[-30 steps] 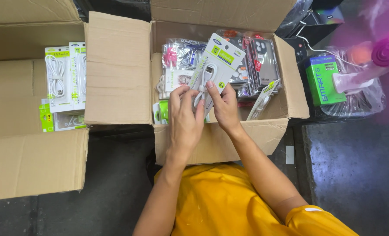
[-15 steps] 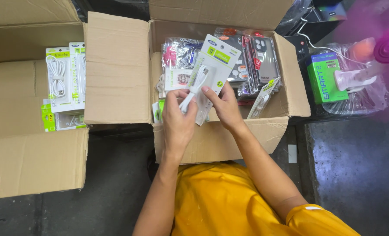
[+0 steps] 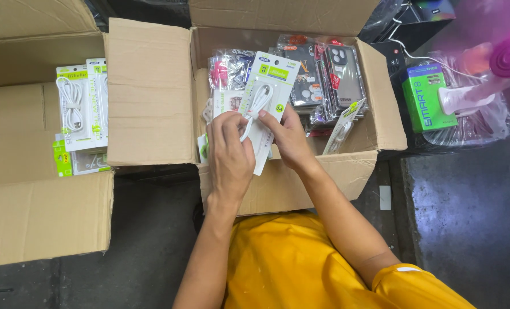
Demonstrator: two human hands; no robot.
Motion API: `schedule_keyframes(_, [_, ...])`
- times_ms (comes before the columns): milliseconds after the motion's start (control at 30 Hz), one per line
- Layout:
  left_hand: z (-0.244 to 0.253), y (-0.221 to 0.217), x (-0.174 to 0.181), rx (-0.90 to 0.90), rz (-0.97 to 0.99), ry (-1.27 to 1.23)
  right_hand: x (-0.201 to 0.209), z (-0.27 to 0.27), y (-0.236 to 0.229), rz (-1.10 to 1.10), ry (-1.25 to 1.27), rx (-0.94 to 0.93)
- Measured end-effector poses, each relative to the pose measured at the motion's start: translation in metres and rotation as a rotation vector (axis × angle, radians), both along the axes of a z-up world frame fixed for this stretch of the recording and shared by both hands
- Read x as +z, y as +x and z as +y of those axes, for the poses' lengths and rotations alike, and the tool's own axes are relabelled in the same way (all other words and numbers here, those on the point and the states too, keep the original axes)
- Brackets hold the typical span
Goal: The person is sorting and organizing packaged cables and phone accessories from one cardboard box into another.
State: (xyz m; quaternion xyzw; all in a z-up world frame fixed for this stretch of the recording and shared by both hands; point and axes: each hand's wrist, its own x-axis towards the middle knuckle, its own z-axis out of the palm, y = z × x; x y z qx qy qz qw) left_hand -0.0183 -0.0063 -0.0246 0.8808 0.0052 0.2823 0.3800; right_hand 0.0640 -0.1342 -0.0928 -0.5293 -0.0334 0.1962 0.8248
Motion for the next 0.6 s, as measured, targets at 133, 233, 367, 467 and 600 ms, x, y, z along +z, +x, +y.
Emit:
schedule_keyframes(133, [0.001, -0.001, 0.008, -0.006, 0.004, 0.083, 0.003, -0.001, 0.002, 0.015, 0.039, 0.026])
schedule_keyframes(233, [0.003, -0.003, 0.013, -0.015, 0.029, 0.091, 0.011, -0.006, 0.006, 0.025, 0.031, 0.03])
schedule_keyframes(367, [0.009, -0.003, 0.016, -0.02, 0.089, 0.076, 0.033, -0.012, 0.009, 0.086, 0.047, 0.187])
schedule_keyframes(467, [0.01, -0.002, 0.023, -0.036, 0.107, 0.071, 0.025, -0.013, 0.009, 0.087, 0.028, 0.219])
schedule_keyframes(600, [0.01, 0.001, 0.016, -0.082, 0.083, 0.072, 0.007, -0.01, 0.014, 0.039, 0.031, 0.165])
